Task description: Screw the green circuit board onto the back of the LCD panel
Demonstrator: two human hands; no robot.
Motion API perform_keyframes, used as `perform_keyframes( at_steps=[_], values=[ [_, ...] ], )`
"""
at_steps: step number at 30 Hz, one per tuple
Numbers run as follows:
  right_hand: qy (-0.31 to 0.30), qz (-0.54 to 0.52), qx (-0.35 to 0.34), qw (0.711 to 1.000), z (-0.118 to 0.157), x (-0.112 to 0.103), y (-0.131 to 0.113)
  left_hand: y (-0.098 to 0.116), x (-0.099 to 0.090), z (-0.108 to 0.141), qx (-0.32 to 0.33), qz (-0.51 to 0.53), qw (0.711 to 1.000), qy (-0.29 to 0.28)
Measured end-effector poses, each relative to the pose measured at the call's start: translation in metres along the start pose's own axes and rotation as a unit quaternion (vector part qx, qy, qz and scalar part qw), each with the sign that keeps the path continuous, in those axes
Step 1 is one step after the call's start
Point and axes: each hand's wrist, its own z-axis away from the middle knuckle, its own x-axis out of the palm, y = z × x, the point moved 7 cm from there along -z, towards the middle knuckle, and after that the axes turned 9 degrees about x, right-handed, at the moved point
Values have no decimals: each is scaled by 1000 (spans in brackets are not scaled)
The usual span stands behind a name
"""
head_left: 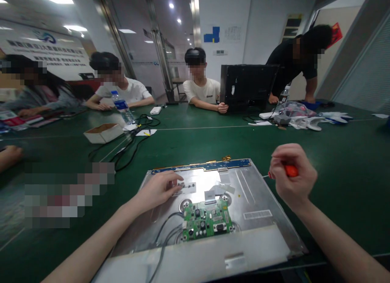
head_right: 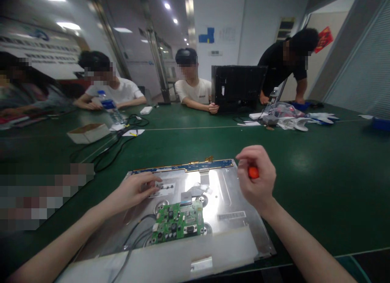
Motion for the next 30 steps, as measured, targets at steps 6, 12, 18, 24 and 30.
perform_keyframes(
  at_steps=[6,12,18,24,30],
  values=[
    [-56,-300,201,931,-2,11,36,-5,11,0,7,6,1000,-20],
    [-106,-242,255,930,6,22,50,-2,8,-1,13,17,1000,-20],
    [-147,-107,299,937,6,27,82,-8,9,1,-11,-4,1000,-23],
    [-153,-40,342,926,3,28,108,-14,11,2,-28,-2,999,-31],
    [-157,-79,435,883,15,43,115,-16,10,3,-21,8,1000,-19]
  ],
)
